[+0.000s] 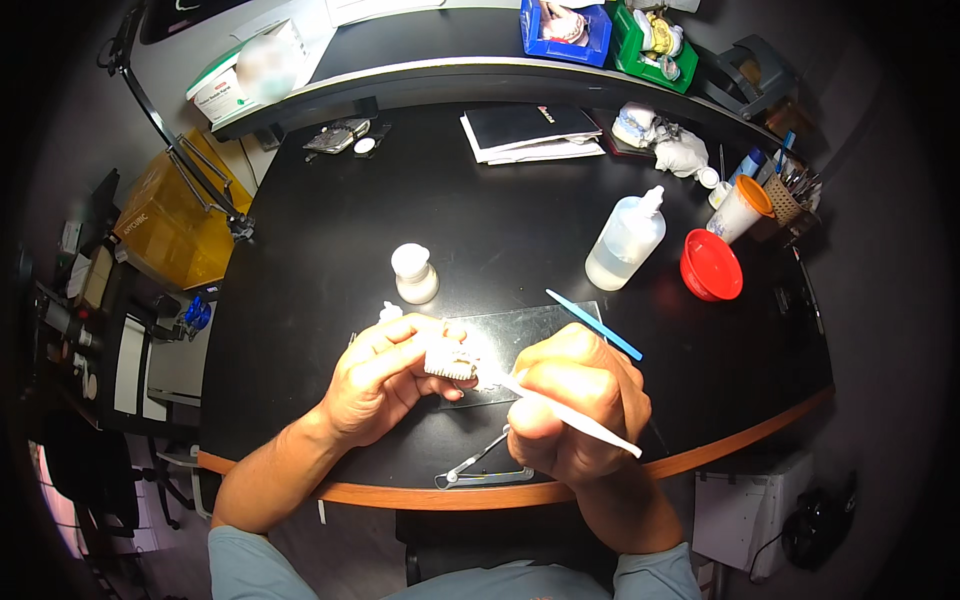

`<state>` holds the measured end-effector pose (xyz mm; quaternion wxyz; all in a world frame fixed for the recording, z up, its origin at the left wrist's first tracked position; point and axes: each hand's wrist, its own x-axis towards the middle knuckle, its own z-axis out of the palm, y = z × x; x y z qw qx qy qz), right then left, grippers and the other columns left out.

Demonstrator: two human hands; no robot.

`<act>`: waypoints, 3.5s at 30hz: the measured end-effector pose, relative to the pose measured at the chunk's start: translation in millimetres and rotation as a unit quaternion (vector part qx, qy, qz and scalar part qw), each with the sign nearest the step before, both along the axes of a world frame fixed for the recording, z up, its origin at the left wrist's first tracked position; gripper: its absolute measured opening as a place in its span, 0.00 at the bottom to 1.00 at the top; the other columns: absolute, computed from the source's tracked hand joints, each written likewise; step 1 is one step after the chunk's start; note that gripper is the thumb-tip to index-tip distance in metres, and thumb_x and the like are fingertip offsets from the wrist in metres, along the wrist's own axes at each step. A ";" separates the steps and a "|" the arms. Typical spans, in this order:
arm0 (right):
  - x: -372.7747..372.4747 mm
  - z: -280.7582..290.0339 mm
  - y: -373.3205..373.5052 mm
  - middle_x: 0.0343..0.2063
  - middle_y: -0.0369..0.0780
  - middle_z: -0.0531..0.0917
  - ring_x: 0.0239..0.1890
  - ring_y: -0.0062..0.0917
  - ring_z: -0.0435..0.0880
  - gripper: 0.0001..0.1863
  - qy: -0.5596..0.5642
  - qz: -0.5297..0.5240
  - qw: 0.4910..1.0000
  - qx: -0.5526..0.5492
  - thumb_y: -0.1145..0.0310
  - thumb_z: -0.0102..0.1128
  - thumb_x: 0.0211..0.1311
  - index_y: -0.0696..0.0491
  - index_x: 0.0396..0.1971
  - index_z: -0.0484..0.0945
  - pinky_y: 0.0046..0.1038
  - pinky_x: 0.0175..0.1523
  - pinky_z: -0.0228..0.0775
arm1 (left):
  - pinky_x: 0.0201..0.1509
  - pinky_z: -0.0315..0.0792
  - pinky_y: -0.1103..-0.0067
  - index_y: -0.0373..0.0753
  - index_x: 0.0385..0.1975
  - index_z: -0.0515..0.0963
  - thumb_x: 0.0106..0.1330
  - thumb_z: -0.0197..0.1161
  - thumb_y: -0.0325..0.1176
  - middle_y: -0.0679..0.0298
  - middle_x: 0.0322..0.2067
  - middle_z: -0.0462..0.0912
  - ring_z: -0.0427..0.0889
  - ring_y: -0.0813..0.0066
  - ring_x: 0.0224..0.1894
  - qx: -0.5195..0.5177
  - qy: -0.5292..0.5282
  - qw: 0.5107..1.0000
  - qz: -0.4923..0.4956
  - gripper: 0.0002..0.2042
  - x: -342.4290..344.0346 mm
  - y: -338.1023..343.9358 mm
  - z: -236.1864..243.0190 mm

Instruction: The person applies paste to a dental cast using a modeling tool, carries the piece to a furnace, places it inside, and presses buttons on the control panel before returning to the desk.

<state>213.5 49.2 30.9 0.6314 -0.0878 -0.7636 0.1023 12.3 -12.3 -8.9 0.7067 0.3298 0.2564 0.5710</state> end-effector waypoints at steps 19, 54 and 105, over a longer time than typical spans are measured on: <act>4.3 -13.1 4.4 0.28 0.45 0.79 0.21 0.20 0.73 0.22 0.105 -0.045 0.989 -0.095 0.53 0.40 0.83 0.61 0.46 0.69 0.18 0.24 0.63 | 0.55 0.82 0.68 0.29 0.61 0.72 0.81 0.52 0.35 0.45 0.56 0.82 0.85 0.53 0.57 0.005 -0.028 1.000 0.009 0.18 -6.0 -2.7 8.2; 25.6 -40.8 -10.3 0.31 0.40 0.84 0.25 0.16 0.79 0.17 0.077 -0.094 0.966 -0.226 0.60 0.49 0.82 0.60 0.42 0.77 0.16 0.27 0.65 | 0.59 0.83 0.70 0.28 0.59 0.73 0.82 0.52 0.39 0.49 0.54 0.83 0.85 0.62 0.57 0.021 -0.053 0.997 0.053 0.19 -8.3 -4.4 12.3; 44.2 -62.1 -23.0 0.47 0.44 0.78 0.55 0.38 0.77 0.20 -0.338 -0.208 0.888 -0.231 0.60 0.65 0.64 0.61 0.48 0.83 0.47 0.58 0.70 | 0.53 0.87 0.72 0.28 0.54 0.73 0.75 0.62 0.26 0.50 0.47 0.85 0.88 0.66 0.48 0.094 0.255 0.800 0.535 0.13 44.4 -214.8 -1.0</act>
